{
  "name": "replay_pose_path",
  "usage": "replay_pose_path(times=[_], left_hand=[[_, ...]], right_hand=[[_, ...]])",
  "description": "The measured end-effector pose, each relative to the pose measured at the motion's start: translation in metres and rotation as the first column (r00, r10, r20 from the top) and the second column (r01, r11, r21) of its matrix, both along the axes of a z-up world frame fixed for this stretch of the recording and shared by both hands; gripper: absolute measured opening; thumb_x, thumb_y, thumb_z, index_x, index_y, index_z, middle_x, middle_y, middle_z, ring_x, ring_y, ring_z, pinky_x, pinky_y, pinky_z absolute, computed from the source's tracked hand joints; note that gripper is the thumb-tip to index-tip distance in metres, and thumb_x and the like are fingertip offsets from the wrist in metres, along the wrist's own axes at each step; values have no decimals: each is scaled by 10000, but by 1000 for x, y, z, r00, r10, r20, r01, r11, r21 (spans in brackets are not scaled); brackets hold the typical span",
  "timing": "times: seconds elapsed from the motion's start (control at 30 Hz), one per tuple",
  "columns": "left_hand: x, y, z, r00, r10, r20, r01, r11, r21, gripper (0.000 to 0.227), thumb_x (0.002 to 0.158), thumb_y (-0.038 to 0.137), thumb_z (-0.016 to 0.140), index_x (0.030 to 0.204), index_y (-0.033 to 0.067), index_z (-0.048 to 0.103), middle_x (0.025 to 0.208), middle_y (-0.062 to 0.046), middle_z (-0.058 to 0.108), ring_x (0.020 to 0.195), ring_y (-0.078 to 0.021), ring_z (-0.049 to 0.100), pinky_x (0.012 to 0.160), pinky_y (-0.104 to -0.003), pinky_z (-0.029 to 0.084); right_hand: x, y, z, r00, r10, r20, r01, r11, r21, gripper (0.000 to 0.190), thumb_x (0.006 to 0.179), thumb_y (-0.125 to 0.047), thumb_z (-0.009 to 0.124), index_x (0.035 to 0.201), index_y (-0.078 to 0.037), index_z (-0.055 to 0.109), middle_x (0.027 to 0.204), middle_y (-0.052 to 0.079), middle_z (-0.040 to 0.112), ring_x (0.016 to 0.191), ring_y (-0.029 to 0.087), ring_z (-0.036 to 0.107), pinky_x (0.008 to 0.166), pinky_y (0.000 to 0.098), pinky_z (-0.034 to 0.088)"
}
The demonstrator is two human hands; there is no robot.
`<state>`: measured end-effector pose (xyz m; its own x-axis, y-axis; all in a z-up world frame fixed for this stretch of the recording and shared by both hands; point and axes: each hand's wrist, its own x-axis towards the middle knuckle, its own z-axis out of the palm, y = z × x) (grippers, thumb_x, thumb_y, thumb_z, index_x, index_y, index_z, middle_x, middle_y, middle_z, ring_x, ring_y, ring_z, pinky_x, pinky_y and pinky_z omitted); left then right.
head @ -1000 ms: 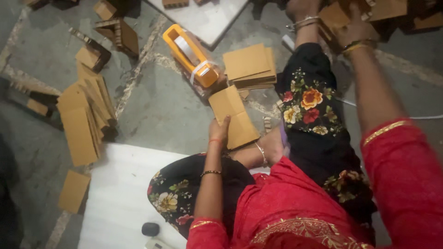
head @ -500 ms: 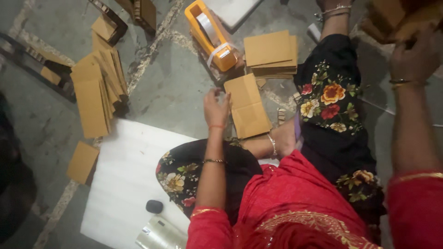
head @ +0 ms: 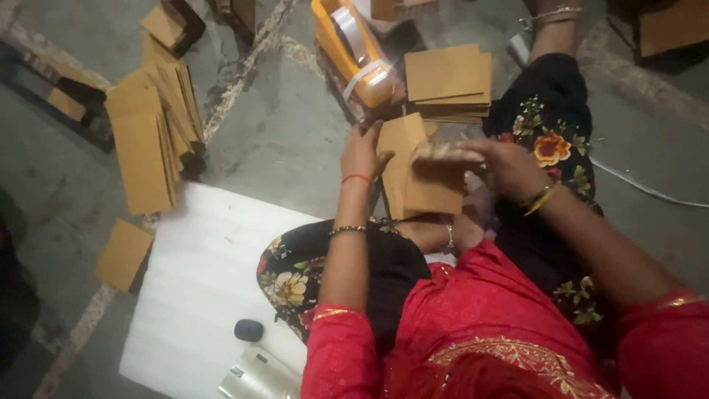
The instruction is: The person sits on the floor and assembles small cardboard boxes by folding the flaps and securing them with clear adhesive tape. They repeatedly pick up flat cardboard pieces, fold them into box shapes, and use a tape dispenser to seal the edges.
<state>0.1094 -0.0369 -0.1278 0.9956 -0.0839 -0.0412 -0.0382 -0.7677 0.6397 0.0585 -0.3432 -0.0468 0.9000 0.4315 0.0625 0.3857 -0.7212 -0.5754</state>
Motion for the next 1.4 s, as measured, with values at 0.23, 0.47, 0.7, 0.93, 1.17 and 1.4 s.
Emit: replay_pose_path(times=[0.23,0.47,0.7,0.93,1.17,1.4], left_hand=[[1,-2,23,997,54,-49,-57,997,-60,696,654,211,901,1302,199,649,1332,-119,612,1229,-353,585,987,-433,515],[15,-3,3,996,62,59,-48,975,-219,503,656,303,917,1081,123,717,1165,-190,659,1060,-378,637,903,-429,546],[-25,-11,57,933,-252,-255,186,948,-257,579,704,371,925,1011,30,572,886,-191,703,864,-413,684,746,-459,563],[-50,-34,65,990,-117,-78,107,987,-121,440,687,32,752,1102,172,717,1028,-143,752,967,-370,708,805,-453,565],[-57,-34,66,991,-92,-97,78,987,-140,444,712,41,741,1128,199,751,1080,-122,748,1019,-344,703,879,-428,565],[-53,-32,65,992,-123,21,124,990,-69,416,684,92,753,1091,173,759,1028,-99,771,991,-310,708,1209,-565,209]], right_hand=[[6,51,-3,967,244,68,-245,969,17,626,800,-46,711,1375,-278,624,1160,65,696,950,295,705,752,384,576],[4,61,9,972,171,158,-162,984,-73,601,822,-66,709,1379,-283,646,1177,86,675,1021,320,660,880,428,553],[-10,60,5,945,91,314,-99,995,11,590,837,-54,720,1368,-305,667,1130,99,633,993,296,628,896,409,525],[120,10,-43,997,-42,61,34,992,120,502,951,-360,795,1402,-212,634,1322,84,668,1234,302,636,1062,427,512],[220,8,-109,988,72,136,1,878,-478,1225,492,-444,962,1526,-144,377,1438,150,546,1325,454,457,1034,568,389],[162,0,-83,964,-2,266,106,919,-379,436,1018,-96,738,1393,-226,560,1275,73,675,1191,327,651,1053,444,526]])
